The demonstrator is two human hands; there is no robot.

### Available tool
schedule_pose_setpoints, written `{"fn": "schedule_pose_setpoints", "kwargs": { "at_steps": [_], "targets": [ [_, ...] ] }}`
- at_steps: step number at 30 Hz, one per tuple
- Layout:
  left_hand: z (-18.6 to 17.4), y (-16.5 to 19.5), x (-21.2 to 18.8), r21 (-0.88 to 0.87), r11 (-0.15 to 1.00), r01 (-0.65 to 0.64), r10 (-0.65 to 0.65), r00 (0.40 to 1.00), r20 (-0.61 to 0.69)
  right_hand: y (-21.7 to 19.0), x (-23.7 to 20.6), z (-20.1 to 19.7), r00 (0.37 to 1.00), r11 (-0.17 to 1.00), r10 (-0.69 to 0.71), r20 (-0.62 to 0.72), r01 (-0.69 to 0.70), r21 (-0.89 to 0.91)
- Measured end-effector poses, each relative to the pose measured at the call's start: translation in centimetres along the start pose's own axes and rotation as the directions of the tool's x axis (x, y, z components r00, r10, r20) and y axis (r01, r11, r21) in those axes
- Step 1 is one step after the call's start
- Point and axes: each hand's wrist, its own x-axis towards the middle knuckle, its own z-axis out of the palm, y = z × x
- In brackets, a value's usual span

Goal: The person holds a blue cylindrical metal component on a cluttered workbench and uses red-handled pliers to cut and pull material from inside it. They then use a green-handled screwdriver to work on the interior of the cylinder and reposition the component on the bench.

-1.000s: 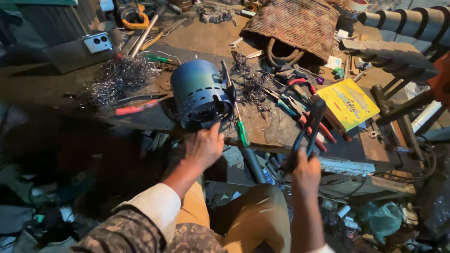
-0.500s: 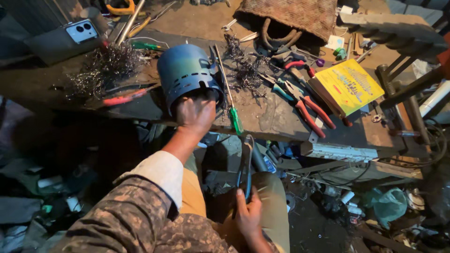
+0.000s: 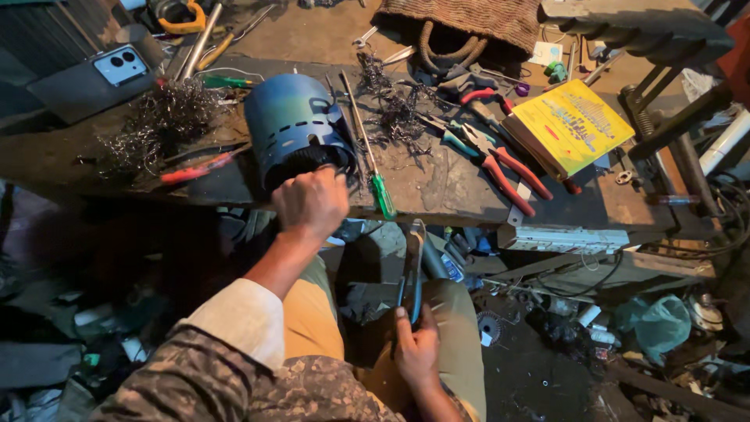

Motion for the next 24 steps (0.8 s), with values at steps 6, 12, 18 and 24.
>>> {"fn": "schedule_pose_setpoints", "kwargs": {
  "at_steps": [6,12,18,24],
  "targets": [
    [1.3,3.2,-1.9,-0.309,0.942,0.129,-0.073,0.980,0.186,0.2,0.1,0.3,0.999,0.999,0.025,0.038,-0.026,0.033],
    [1.2,1.2,-6.5,-0.399,0.867,0.297,-0.189,0.939,0.289,0.4,-0.1,-0.6,0.997,0.997,0.073,0.001,-0.073,0.016],
    [1.9,-2.9,-3.7,-0.042,0.956,0.290,-0.278,0.943,0.185,-0.1,-0.1,0.0,0.999,0.998,0.033,0.035,-0.035,0.053],
    [2.1,-2.2,-5.6,-0.183,0.983,0.012,0.015,0.990,0.141,-0.4,-0.1,0.3,0.998,0.999,0.038,0.040,-0.039,0.005]
  ]
}}
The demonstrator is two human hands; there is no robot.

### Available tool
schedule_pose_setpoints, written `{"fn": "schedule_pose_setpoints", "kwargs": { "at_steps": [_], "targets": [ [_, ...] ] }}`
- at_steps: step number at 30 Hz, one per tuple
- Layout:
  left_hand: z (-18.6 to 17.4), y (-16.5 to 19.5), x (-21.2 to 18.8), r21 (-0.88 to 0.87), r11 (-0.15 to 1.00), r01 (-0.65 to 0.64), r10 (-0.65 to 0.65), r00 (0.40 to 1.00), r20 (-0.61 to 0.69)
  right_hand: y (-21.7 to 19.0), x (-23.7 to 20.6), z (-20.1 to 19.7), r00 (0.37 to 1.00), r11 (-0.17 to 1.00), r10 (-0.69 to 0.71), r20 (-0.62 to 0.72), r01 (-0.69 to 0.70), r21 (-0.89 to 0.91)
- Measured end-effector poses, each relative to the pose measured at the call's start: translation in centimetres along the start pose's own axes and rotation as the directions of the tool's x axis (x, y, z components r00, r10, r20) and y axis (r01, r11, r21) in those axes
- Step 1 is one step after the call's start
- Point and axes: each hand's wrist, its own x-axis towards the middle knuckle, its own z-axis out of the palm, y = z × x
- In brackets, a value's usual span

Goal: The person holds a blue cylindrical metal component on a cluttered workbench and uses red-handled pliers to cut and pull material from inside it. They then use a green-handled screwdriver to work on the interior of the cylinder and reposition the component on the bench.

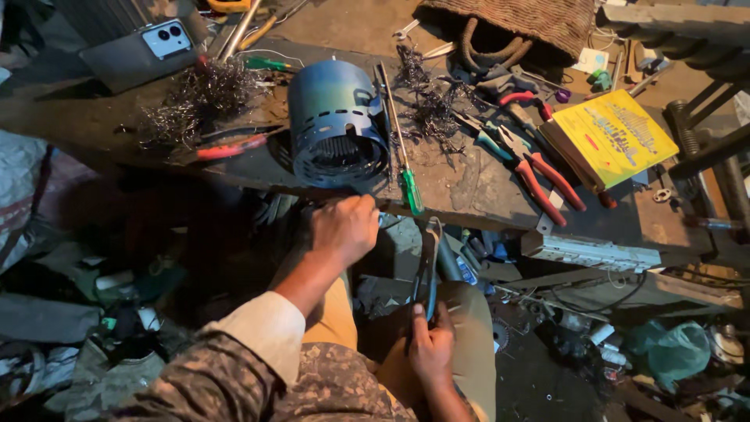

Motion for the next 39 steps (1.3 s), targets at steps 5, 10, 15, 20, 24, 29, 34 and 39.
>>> {"fn": "schedule_pose_setpoints", "kwargs": {
  "at_steps": [5,10,15,20,24,29,34,39],
  "targets": [
    [-0.8,0.5,-0.8,-0.169,0.967,0.193,-0.187,0.981,0.047,0.2,0.0,-0.3,0.998,0.994,-0.007,-0.067,0.000,-0.107],
    [-1.2,-1.4,1.5,0.052,0.993,0.102,-0.102,0.995,-0.011,-0.2,0.2,0.4,0.993,0.993,-0.116,0.021,0.116,0.001],
    [-0.9,-4.2,0.9,0.296,0.955,0.019,-0.067,0.986,0.150,-1.2,-0.1,0.3,1.000,0.999,-0.013,-0.003,0.013,-0.029],
    [-2.3,-7.3,-1.1,0.323,0.946,-0.012,0.036,0.997,-0.068,-1.6,-0.1,0.2,0.997,0.997,0.074,-0.037,-0.073,0.020],
    [-3.0,-5.9,-1.7,0.104,0.993,-0.057,0.068,0.992,-0.103,-1.8,0.1,0.7,0.999,1.000,-0.030,0.011,0.030,-0.002],
    [-0.9,-0.6,0.7,-0.111,0.960,0.259,-0.236,0.954,0.183,-2.5,-0.2,0.9,1.000,1.000,-0.014,0.019,0.014,-0.026],
    [2.3,1.2,2.0,-0.547,0.790,0.276,-0.124,0.946,0.299,-3.0,-0.5,0.7,0.997,0.997,0.069,-0.014,-0.069,0.031],
    [4.7,1.3,-4.6,-0.587,0.728,0.355,-0.269,0.935,0.231,-4.5,0.0,0.9,0.998,0.976,-0.060,0.034,0.051,0.210]
  ]
}}
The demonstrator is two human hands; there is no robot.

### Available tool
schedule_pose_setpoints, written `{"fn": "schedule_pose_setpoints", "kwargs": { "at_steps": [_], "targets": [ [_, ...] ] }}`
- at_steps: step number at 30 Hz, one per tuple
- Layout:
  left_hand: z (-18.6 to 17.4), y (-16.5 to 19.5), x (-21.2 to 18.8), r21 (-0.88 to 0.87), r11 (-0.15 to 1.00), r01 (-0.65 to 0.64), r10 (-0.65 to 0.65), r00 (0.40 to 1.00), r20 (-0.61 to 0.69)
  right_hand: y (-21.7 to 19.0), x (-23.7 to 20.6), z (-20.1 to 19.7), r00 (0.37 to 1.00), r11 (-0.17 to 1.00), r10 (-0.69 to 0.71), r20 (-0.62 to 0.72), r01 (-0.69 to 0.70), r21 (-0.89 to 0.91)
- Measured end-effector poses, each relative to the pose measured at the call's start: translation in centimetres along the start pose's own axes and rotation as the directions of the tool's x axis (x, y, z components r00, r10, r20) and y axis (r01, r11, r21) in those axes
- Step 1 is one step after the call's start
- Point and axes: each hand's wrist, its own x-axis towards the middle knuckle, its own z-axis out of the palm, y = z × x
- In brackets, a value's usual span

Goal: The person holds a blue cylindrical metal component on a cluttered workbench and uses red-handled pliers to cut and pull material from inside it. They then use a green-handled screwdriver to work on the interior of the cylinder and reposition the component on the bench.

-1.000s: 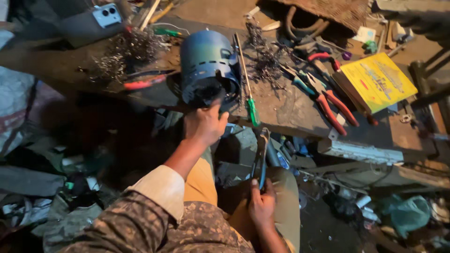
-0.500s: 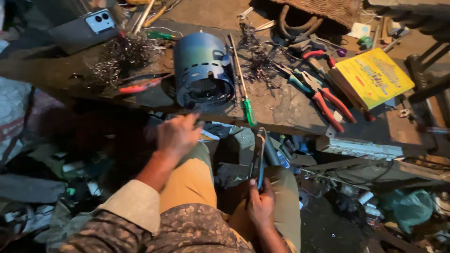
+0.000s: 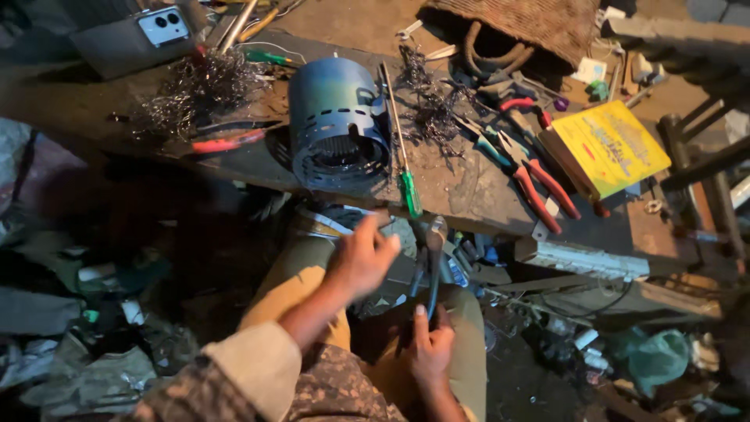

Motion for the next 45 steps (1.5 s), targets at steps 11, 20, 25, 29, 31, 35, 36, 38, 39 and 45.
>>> {"fn": "schedule_pose_setpoints", "kwargs": {
  "at_steps": [11,20,25,29,31,35,36,38,39,45],
  "targets": [
    [2.1,-0.9,-6.9,-0.602,0.554,0.574,-0.455,0.815,0.358,-4.0,2.2,2.4,0.990,0.755,-0.012,0.143,0.102,-0.648],
    [4.2,-3.4,-3.5,-0.749,0.510,0.422,-0.344,0.899,0.273,-24.3,10.6,4.6,0.778,-0.407,0.126,0.615,0.606,-0.683],
    [6.7,-0.6,-1.2,-0.807,0.411,0.424,-0.435,0.869,0.235,-26.8,11.6,12.4,0.574,-0.578,0.200,0.794,0.724,-0.378],
    [6.4,0.3,0.8,-0.856,0.323,0.405,-0.422,0.871,0.253,-26.8,12.9,15.1,0.644,-0.641,0.177,0.744,0.649,-0.410],
    [6.5,0.3,1.7,-0.835,0.286,0.471,-0.440,0.838,0.323,-26.6,14.0,15.9,0.598,-0.610,0.142,0.789,0.681,-0.406],
    [7.5,0.1,2.9,-0.884,0.208,0.418,-0.405,0.860,0.312,-26.5,15.3,16.9,0.601,-0.625,0.142,0.787,0.671,-0.399],
    [7.8,0.1,3.1,-0.889,0.185,0.418,-0.407,0.856,0.318,-26.5,15.2,17.0,0.549,-0.640,0.146,0.823,0.687,-0.345],
    [8.2,0.3,3.3,-0.892,0.150,0.426,-0.411,0.848,0.335,-26.3,14.7,16.6,0.542,-0.621,0.148,0.827,0.702,-0.348],
    [8.4,0.6,3.5,-0.892,0.139,0.429,-0.414,0.844,0.342,-26.1,14.3,16.2,0.584,-0.588,0.147,0.799,0.701,-0.404],
    [9.2,2.7,4.3,-0.885,-0.083,0.459,-0.426,0.786,0.448,-23.4,11.8,12.8,0.344,-0.768,0.209,0.915,0.637,-0.063]
  ]
}}
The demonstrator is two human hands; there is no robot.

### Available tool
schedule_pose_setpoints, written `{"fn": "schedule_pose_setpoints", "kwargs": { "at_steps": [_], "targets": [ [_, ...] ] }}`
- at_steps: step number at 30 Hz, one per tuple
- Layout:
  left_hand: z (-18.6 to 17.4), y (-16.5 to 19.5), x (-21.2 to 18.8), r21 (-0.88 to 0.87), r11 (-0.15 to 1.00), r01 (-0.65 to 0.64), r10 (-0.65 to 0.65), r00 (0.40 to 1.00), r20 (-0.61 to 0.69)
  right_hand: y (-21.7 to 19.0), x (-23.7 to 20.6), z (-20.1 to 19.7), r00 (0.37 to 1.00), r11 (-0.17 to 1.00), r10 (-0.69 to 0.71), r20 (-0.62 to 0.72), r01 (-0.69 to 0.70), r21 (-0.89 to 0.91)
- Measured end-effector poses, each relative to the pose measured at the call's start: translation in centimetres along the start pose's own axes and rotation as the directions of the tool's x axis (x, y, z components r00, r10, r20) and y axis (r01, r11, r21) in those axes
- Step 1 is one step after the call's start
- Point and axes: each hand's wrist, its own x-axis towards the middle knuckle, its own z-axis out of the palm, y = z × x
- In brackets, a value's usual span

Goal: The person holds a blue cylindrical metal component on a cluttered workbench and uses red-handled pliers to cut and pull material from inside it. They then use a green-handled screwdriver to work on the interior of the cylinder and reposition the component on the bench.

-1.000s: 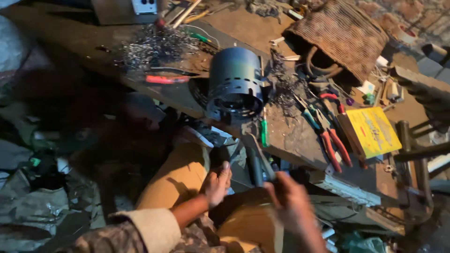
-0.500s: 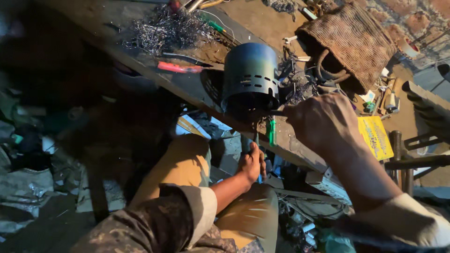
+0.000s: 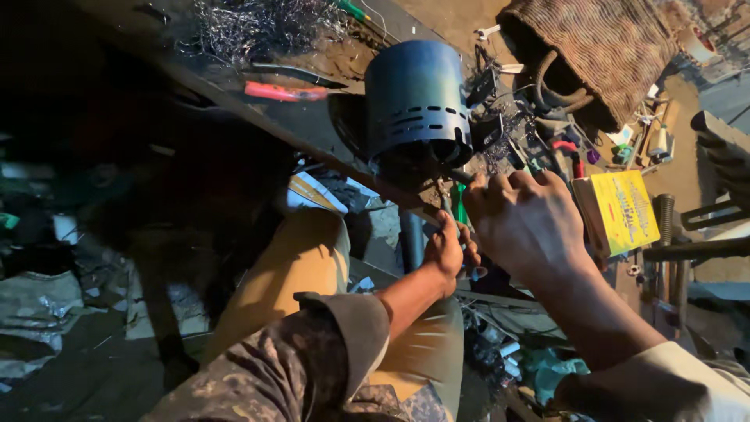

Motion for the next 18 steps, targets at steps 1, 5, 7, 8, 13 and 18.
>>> {"fn": "schedule_pose_setpoints", "kwargs": {
  "at_steps": [1,5,7,8,13,18],
  "targets": [
    [0.3,-0.1,0.1,0.004,1.000,0.016,-0.016,1.000,0.002,-0.1,-0.3,0.2,1.000,1.000,-0.003,0.010,0.003,-0.021],
    [0.8,-0.2,0.5,0.037,0.999,-0.013,0.012,1.000,0.012,0.4,-0.5,0.0,0.994,0.993,-0.052,-0.093,0.041,-0.108],
    [1.0,-0.1,0.7,0.098,0.995,-0.032,0.035,0.999,-0.025,1.1,0.1,-0.3,0.992,0.983,-0.124,-0.008,0.121,-0.136],
    [1.1,-0.1,0.9,0.082,0.996,0.026,-0.021,0.998,-0.057,1.2,0.5,-0.3,0.984,0.982,-0.133,0.115,0.147,-0.118],
    [2.4,1.3,0.2,-0.225,0.960,0.169,-0.156,0.985,0.073,-0.3,0.2,-0.3,0.980,0.996,0.017,0.199,-0.034,0.083],
    [1.8,3.3,-1.0,-0.262,0.965,0.005,0.098,0.921,0.377,-2.7,-1.1,1.3,0.953,0.820,0.285,0.099,-0.296,0.490]
  ]
}}
